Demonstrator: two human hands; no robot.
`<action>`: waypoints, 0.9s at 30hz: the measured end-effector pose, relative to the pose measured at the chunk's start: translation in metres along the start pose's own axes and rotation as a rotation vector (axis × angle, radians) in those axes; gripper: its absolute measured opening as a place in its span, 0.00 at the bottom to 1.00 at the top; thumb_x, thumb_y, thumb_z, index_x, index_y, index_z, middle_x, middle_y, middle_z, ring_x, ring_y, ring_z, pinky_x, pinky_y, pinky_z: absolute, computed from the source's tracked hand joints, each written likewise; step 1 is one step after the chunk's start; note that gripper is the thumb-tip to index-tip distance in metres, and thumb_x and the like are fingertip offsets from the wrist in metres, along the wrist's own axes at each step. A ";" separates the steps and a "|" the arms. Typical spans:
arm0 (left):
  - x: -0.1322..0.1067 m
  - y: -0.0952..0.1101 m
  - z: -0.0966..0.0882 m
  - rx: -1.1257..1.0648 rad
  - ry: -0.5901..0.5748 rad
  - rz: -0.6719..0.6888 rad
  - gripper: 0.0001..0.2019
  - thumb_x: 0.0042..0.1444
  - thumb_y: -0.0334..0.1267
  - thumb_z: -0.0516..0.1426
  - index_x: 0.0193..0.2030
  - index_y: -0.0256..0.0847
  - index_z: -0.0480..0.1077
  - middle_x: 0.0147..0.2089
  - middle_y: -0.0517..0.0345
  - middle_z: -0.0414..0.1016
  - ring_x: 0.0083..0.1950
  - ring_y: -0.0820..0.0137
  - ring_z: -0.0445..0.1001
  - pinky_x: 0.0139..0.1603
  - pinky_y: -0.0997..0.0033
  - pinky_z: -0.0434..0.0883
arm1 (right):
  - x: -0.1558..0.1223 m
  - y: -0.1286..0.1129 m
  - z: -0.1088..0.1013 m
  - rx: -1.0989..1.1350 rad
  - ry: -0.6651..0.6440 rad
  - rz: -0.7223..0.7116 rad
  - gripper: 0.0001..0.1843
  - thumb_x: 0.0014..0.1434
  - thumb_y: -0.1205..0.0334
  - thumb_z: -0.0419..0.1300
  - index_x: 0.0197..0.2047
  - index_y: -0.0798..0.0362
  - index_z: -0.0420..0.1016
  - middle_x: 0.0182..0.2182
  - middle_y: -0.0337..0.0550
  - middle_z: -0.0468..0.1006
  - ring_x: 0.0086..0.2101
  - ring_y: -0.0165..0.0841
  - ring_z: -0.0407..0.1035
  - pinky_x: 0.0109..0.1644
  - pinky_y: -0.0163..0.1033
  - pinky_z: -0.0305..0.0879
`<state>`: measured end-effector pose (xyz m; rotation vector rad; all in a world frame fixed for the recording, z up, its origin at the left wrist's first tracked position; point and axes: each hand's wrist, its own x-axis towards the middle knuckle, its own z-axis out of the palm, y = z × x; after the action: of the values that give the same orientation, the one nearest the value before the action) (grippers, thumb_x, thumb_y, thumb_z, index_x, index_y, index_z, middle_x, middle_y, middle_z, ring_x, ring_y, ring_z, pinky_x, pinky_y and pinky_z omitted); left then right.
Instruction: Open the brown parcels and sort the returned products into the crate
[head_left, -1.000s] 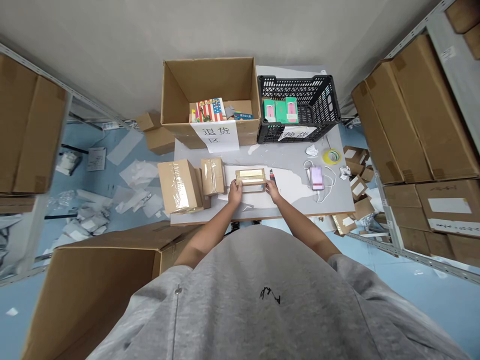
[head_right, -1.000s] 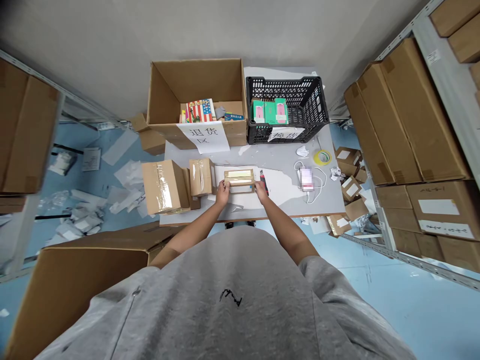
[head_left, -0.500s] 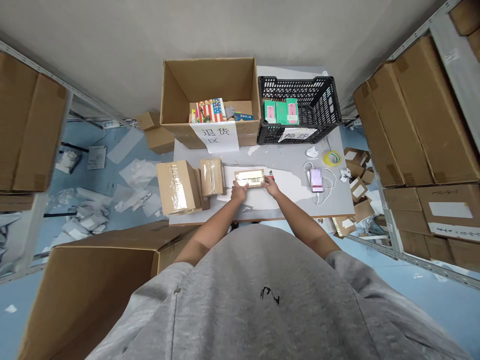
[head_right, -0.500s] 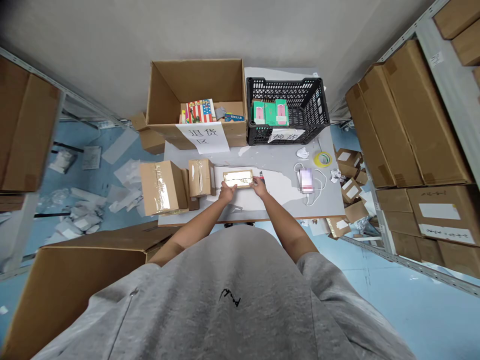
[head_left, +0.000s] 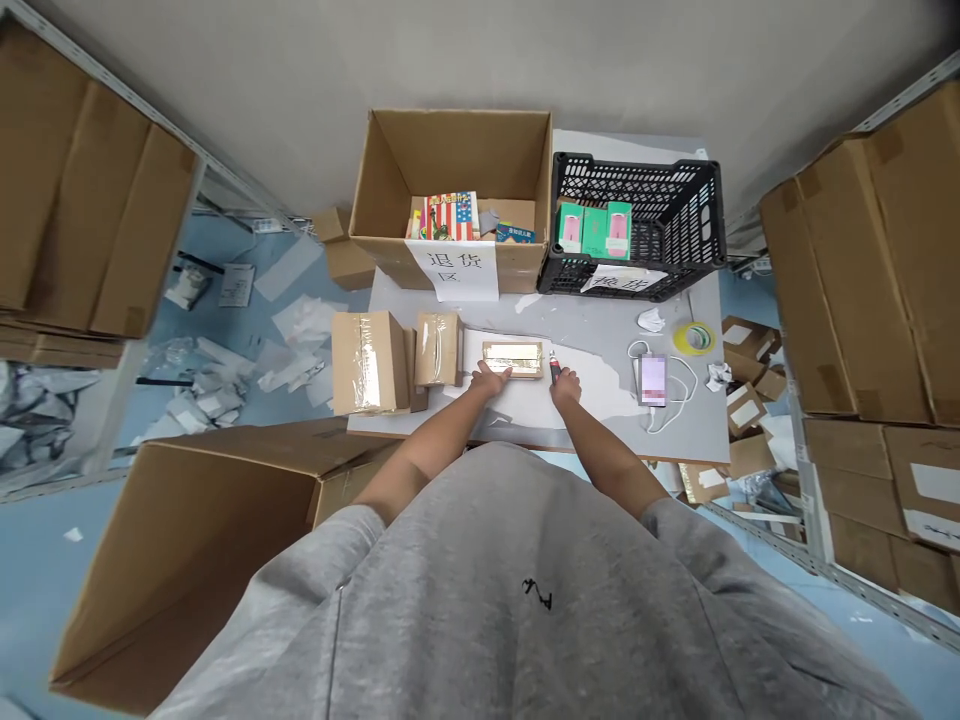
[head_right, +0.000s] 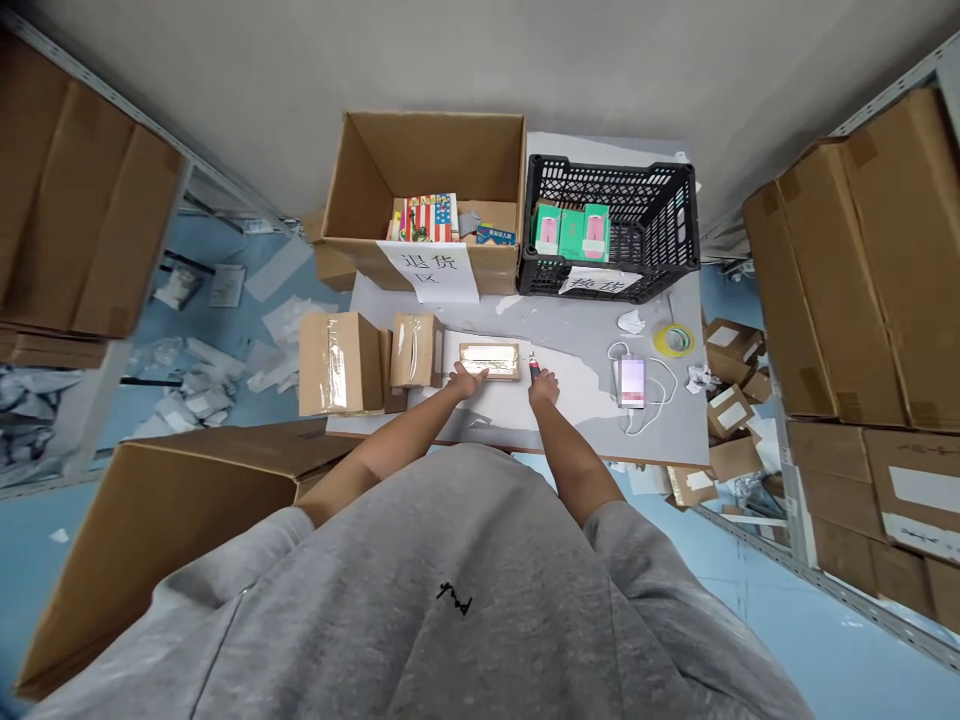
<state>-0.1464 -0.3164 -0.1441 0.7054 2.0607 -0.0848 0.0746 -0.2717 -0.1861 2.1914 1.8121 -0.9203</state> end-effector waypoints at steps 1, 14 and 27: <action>0.000 0.000 0.000 -0.001 -0.010 -0.007 0.54 0.57 0.76 0.50 0.79 0.41 0.41 0.77 0.27 0.53 0.74 0.38 0.63 0.66 0.43 0.67 | 0.002 0.001 -0.002 0.051 0.008 -0.002 0.22 0.63 0.68 0.61 0.60 0.56 0.67 0.58 0.61 0.69 0.56 0.48 0.69 0.59 0.50 0.69; -0.003 0.005 0.001 -0.141 0.054 -0.025 0.49 0.57 0.69 0.59 0.74 0.41 0.49 0.76 0.27 0.56 0.74 0.39 0.63 0.69 0.47 0.65 | -0.016 -0.065 -0.058 0.373 -0.366 -0.725 0.23 0.72 0.55 0.52 0.67 0.49 0.71 0.42 0.44 0.83 0.35 0.37 0.77 0.47 0.41 0.74; -0.016 0.007 -0.010 -0.179 -0.003 0.007 0.45 0.59 0.66 0.60 0.72 0.38 0.53 0.75 0.22 0.56 0.73 0.34 0.63 0.67 0.40 0.64 | -0.016 -0.110 -0.052 -0.254 -0.237 -0.719 0.24 0.74 0.55 0.56 0.71 0.34 0.72 0.56 0.43 0.81 0.55 0.43 0.73 0.57 0.40 0.66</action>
<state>-0.1431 -0.3144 -0.1240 0.6011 2.0332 0.1019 -0.0104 -0.2315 -0.1071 1.2158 2.4564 -0.9314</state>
